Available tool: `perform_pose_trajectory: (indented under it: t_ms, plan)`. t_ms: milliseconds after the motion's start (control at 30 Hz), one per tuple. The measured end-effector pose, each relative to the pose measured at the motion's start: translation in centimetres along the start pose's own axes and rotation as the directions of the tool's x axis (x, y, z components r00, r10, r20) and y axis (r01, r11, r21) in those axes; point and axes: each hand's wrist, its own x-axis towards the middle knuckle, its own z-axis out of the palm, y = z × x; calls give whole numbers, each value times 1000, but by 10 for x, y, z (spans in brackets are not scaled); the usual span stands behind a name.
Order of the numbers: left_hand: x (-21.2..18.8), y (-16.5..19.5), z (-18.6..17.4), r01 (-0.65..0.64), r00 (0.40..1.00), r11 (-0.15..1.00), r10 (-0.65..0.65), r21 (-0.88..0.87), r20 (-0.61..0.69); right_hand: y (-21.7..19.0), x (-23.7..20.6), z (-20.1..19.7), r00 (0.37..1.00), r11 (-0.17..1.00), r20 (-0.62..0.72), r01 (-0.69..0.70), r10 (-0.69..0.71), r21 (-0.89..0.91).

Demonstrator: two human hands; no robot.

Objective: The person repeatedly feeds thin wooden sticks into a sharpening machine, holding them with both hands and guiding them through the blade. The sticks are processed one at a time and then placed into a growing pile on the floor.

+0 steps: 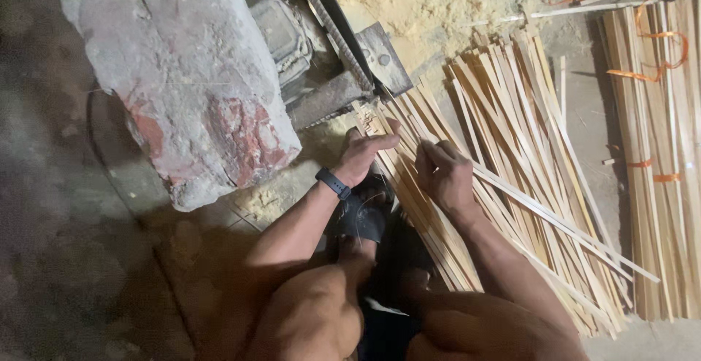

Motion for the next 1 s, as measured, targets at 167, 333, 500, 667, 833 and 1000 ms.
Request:
perform_pose_trajectory:
  t_ms: [167,333,500,667,833,1000]
  plan:
    - [8,-22,-21,3,1000,995,-3,-103,-2,-14,36,15,976,983,-167,116,-140,-142]
    - [1,-20,-18,5,995,979,-26,-206,-98,-19,65,28,984,985,-91,142,-150,-94]
    - [-9,10,0,-26,998,992,18,-126,-63,-7,48,8,997,988,68,56,-47,-141]
    - [-19,37,22,-148,987,984,153,-101,41,7,-2,-23,930,884,-125,278,-345,-376]
    - [-17,31,24,-149,988,985,152,-92,16,9,-6,1,988,998,143,-55,56,-12]
    - [9,-17,-16,-18,1000,998,17,-53,-26,-11,40,15,996,997,-46,81,-82,-10]
